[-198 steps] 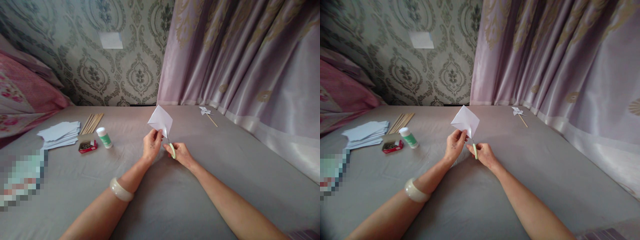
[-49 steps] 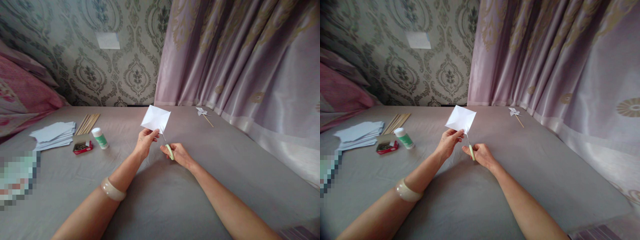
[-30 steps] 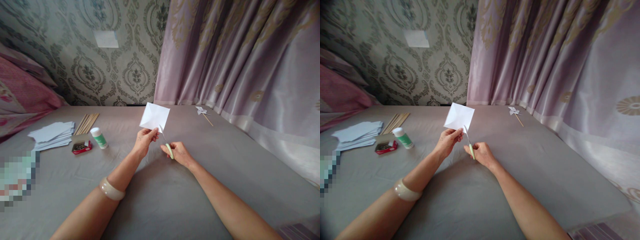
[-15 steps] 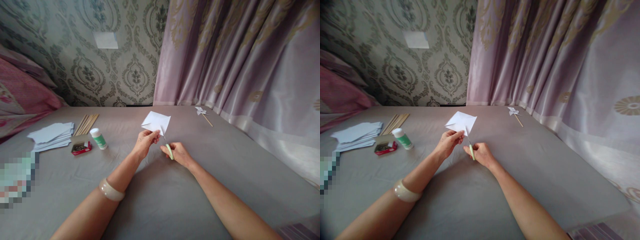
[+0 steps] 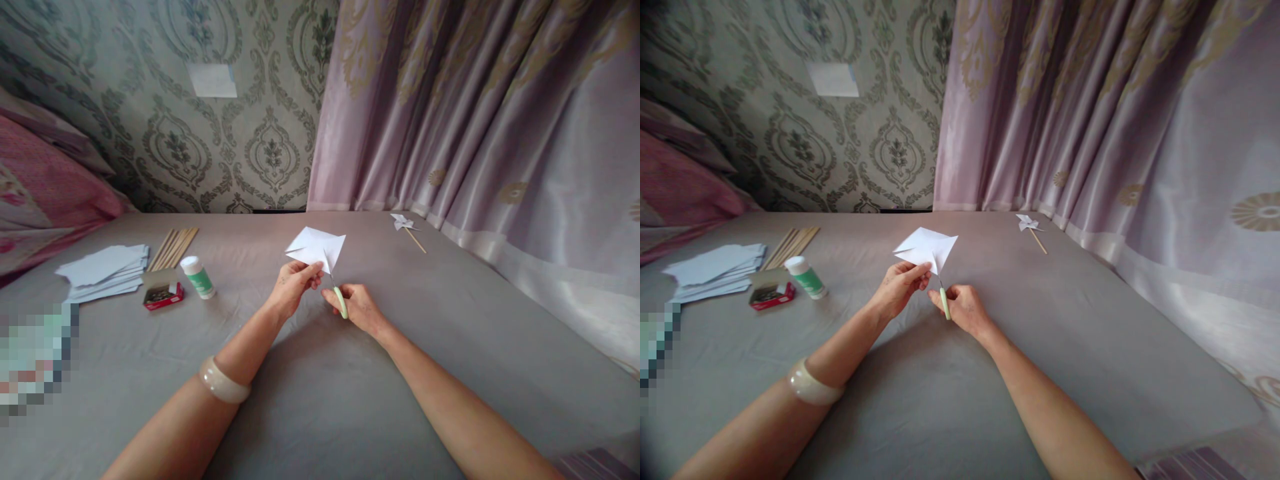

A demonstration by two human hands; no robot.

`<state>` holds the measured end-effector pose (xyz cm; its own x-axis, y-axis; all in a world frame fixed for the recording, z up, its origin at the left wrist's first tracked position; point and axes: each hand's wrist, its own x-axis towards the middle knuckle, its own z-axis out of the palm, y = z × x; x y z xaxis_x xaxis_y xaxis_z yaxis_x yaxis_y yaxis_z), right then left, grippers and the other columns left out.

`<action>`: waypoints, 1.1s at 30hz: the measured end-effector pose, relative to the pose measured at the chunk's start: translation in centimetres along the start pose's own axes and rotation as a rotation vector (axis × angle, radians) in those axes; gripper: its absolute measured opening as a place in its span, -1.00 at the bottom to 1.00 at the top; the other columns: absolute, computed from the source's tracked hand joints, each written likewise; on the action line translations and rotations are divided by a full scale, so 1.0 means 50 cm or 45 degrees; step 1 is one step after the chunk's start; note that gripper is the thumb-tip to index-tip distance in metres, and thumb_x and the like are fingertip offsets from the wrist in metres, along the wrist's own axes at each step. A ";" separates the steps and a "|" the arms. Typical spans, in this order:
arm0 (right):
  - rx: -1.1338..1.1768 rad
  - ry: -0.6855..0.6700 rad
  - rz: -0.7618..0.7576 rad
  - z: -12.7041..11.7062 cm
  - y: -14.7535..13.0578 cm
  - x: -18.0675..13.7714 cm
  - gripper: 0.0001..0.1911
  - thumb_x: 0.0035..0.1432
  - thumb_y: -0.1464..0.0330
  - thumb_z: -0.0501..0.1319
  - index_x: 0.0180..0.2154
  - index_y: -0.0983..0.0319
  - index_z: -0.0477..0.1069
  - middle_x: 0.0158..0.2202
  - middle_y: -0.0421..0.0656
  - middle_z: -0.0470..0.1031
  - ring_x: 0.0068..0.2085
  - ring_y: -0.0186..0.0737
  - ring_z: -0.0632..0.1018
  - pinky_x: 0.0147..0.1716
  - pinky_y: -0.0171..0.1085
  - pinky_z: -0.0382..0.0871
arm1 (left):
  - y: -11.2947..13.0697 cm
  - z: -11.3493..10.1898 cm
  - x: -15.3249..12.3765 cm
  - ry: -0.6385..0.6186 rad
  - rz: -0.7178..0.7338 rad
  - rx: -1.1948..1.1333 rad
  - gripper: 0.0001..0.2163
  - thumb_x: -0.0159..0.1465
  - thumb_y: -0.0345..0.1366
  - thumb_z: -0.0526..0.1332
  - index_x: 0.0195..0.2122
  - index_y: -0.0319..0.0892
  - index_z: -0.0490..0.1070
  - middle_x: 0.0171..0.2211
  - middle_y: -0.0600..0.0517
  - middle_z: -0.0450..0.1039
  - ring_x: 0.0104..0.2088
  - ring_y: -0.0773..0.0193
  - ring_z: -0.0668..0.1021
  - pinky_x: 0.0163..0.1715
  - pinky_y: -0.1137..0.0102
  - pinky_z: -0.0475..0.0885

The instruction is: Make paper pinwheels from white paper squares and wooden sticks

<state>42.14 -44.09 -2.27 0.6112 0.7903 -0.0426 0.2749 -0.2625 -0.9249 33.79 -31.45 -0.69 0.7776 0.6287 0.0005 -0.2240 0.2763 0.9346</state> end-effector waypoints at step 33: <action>-0.063 0.078 0.007 0.006 0.001 0.002 -0.60 -0.09 0.10 0.25 -0.70 0.26 0.32 -0.73 -0.21 0.36 -0.66 -0.41 0.30 -0.62 -0.38 0.11 | -0.005 -0.002 0.000 0.000 -0.032 -0.062 -0.78 -0.07 -0.27 0.41 -0.58 -0.31 0.42 -0.60 0.05 0.39 -0.63 0.47 0.37 -0.61 0.49 0.23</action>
<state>41.99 -43.88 -2.45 0.6568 0.7537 -0.0226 0.3072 -0.2948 -0.9048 33.82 -31.46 -0.96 0.7834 0.6211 -0.0225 -0.2329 0.3270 0.9159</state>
